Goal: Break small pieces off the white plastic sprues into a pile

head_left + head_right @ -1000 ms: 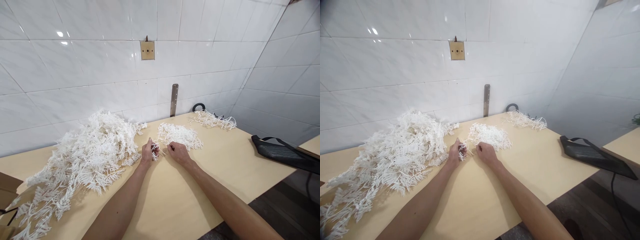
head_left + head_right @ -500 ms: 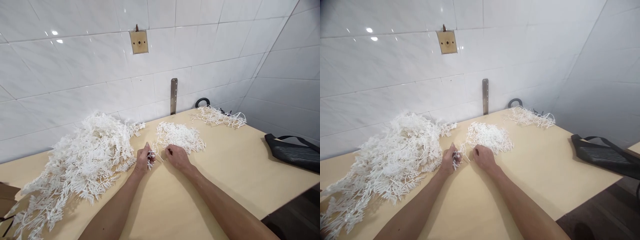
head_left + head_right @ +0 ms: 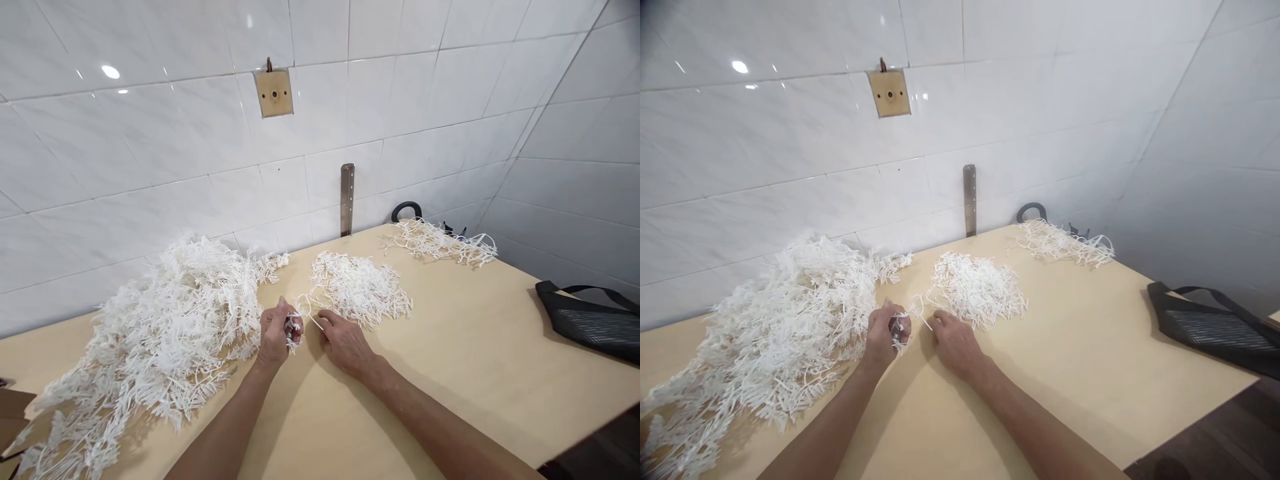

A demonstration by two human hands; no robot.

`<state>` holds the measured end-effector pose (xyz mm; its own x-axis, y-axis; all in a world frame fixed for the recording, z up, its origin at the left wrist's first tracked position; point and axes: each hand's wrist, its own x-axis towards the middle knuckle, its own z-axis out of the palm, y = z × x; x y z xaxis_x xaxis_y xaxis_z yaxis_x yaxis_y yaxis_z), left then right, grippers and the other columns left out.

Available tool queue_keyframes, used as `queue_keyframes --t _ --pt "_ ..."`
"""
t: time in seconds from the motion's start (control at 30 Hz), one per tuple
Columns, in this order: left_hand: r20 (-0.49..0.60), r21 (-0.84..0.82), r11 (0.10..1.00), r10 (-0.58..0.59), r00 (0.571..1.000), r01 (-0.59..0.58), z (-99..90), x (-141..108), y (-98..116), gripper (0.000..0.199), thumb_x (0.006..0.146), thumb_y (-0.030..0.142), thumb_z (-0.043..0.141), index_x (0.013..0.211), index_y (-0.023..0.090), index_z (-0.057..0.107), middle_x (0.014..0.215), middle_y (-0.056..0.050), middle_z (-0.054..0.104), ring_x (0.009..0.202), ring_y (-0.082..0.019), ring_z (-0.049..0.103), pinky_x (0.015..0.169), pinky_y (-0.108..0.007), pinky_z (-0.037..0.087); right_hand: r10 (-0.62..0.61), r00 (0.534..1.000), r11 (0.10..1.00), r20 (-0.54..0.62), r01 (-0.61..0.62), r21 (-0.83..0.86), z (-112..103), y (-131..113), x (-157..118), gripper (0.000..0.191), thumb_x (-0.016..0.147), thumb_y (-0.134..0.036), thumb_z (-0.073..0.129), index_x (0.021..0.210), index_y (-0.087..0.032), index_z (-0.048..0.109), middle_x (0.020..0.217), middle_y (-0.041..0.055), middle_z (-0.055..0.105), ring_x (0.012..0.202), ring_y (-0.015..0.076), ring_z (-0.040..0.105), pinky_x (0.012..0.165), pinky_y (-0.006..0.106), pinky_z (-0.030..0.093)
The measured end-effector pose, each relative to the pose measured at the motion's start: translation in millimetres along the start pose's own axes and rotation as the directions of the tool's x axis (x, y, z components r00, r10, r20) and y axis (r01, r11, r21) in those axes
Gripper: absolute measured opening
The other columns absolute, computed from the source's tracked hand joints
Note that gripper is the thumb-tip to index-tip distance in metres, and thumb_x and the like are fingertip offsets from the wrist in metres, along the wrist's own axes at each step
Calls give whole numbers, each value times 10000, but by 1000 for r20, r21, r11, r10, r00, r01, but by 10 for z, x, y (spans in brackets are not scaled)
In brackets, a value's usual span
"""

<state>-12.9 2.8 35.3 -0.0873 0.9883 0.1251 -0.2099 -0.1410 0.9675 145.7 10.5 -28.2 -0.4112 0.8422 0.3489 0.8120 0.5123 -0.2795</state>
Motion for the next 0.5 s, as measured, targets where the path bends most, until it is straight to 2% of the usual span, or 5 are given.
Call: queue_keyframes --t 0.17,0.27,0.37,0.43,0.5 --pt "14 -2 998 63 998 -63 -52 25 152 607 802 695 538 500 169 558 434 -22 514 322 -88 400 347 -249 236 -65 991 996 113 71 -49 -31 -86 97 297 840 -82 500 1070 -199 646 1198 109 639 902 210 620 626 265 425" --pt "-16 -28 997 70 997 -70 -120 72 238 587 806 689 534 527 173 557 446 -15 520 332 -89 403 355 -247 247 61 987 994 151 -46 -99 -68 -99 195 282 836 -41 465 1005 -176 646 1146 130 646 803 212 634 559 275 388" --pt "-44 -67 998 10 999 -12 -144 115 319 550 813 696 513 623 183 560 509 -12 566 368 -108 455 372 -247 307 228 965 969 130 -212 -127 -118 -18 280 284 843 -17 428 975 -143 647 1104 164 646 749 218 649 564 292 387" --pt "-28 -88 994 -64 998 61 -112 143 337 554 847 695 459 714 175 594 630 -47 644 471 -144 568 427 -259 402 307 948 949 77 -300 -92 -146 90 299 273 864 -36 419 964 -133 653 1088 178 649 726 221 655 585 309 406" --pt "1 -124 985 -121 993 120 -46 177 307 570 905 654 390 855 148 648 842 -114 710 699 -204 683 578 -299 519 310 951 950 -18 -309 33 -169 209 278 274 888 -80 418 980 -150 666 1096 162 660 741 218 660 629 321 439"
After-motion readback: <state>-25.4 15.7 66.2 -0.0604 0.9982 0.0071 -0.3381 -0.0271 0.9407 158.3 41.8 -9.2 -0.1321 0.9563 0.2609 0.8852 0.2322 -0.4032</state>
